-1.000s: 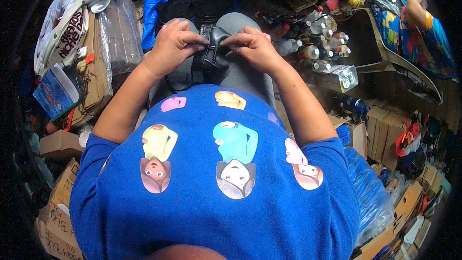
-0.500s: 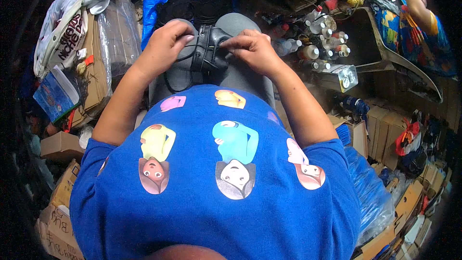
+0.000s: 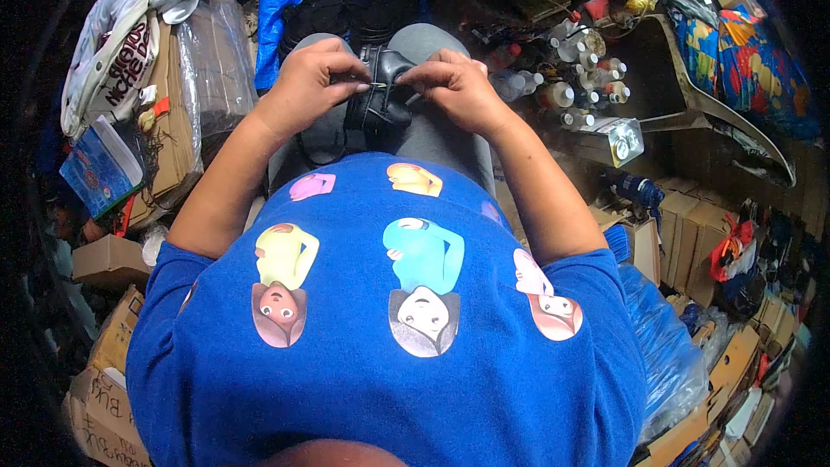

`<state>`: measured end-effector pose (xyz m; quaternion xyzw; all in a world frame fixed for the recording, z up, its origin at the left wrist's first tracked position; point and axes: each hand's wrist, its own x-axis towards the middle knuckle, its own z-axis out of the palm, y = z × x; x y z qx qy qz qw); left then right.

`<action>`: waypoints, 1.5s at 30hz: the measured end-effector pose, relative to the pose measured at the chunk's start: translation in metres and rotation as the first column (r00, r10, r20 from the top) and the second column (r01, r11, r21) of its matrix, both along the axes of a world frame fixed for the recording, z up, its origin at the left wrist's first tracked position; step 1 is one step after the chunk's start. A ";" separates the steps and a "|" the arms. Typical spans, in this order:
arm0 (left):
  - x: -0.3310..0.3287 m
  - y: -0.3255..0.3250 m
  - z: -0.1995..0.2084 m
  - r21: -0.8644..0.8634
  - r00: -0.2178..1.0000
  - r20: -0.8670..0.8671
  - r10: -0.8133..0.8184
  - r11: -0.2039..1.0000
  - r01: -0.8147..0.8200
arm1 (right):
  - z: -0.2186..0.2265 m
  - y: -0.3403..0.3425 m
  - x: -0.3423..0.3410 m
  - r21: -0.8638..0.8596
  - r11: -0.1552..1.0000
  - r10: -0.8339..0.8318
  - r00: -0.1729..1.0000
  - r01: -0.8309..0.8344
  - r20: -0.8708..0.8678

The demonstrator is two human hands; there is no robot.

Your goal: Stitching or repairing a black shoe upper using thread.

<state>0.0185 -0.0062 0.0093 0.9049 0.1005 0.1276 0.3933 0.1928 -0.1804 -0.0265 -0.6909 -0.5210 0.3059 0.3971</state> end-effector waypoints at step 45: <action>0.007 -0.005 -0.028 -0.095 0.995 -0.025 0.094 0.991 -0.096 | -0.009 0.015 -0.013 -0.113 0.982 -0.187 0.879 0.152 -0.438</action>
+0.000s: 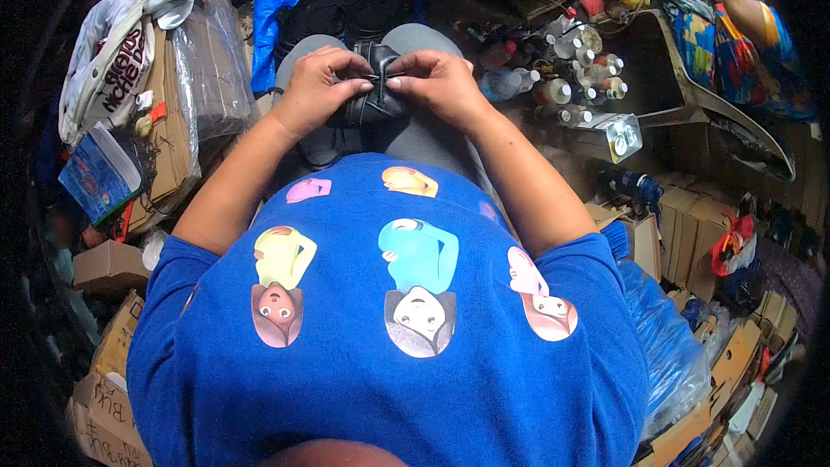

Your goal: Stitching or repairing a black shoe upper using thread.

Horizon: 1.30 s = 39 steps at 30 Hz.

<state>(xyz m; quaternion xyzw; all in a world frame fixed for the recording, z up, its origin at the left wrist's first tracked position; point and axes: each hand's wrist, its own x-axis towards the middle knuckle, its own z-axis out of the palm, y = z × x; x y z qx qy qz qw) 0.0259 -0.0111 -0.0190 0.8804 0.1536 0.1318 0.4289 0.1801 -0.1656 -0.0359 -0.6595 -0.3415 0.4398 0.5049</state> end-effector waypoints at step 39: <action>-0.048 0.056 0.050 -0.898 0.858 0.354 0.373 0.393 0.199 | 0.020 -0.014 0.035 0.284 0.835 -0.047 0.576 0.471 -0.816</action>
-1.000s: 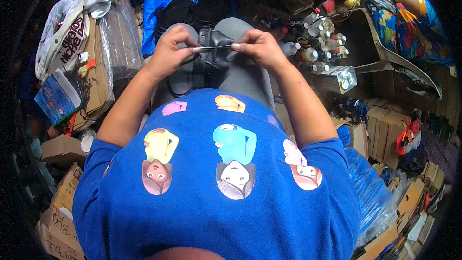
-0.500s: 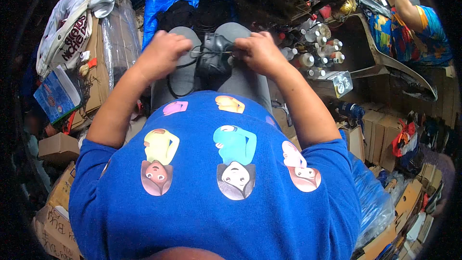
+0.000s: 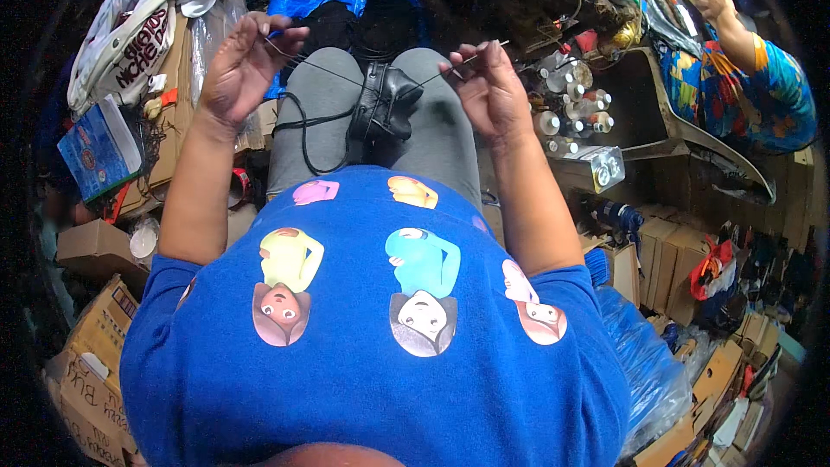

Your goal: Stitching or repairing a black shoe upper using thread.

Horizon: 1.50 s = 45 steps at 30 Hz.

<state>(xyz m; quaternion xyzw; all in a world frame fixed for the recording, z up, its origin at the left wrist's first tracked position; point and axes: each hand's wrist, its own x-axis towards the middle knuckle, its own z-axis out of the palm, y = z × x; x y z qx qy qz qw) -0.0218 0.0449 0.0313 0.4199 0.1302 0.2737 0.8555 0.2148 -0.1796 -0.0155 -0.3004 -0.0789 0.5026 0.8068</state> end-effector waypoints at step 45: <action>0.096 -0.016 -0.052 0.636 0.647 -0.762 -0.031 0.155 0.756 | 0.002 0.000 -0.018 -0.592 0.802 0.563 0.231 0.079 0.793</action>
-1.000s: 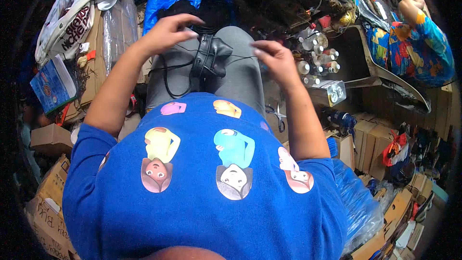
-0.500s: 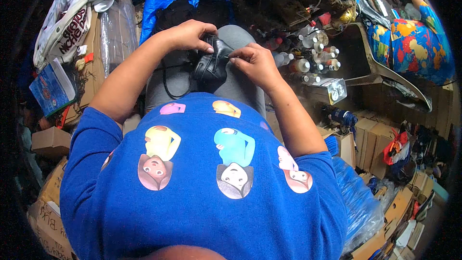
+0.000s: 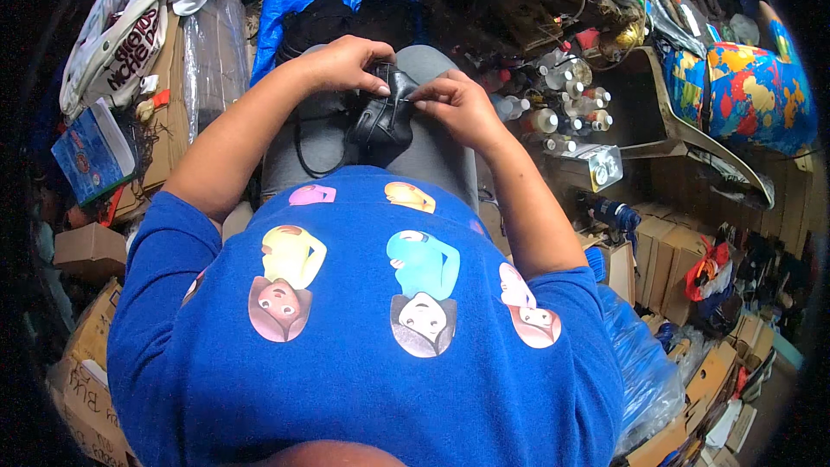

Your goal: Stitching or repairing a black shoe upper using thread.

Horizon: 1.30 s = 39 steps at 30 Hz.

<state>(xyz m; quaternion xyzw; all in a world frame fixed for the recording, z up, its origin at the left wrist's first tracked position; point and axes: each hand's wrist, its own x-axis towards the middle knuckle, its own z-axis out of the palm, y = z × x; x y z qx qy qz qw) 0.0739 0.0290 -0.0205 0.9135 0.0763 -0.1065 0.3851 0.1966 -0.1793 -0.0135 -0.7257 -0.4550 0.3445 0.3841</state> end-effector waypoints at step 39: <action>-0.053 -0.031 0.014 0.117 0.858 0.502 0.107 0.975 -0.190 | -0.012 0.003 0.008 0.078 0.986 0.142 0.989 -0.145 0.036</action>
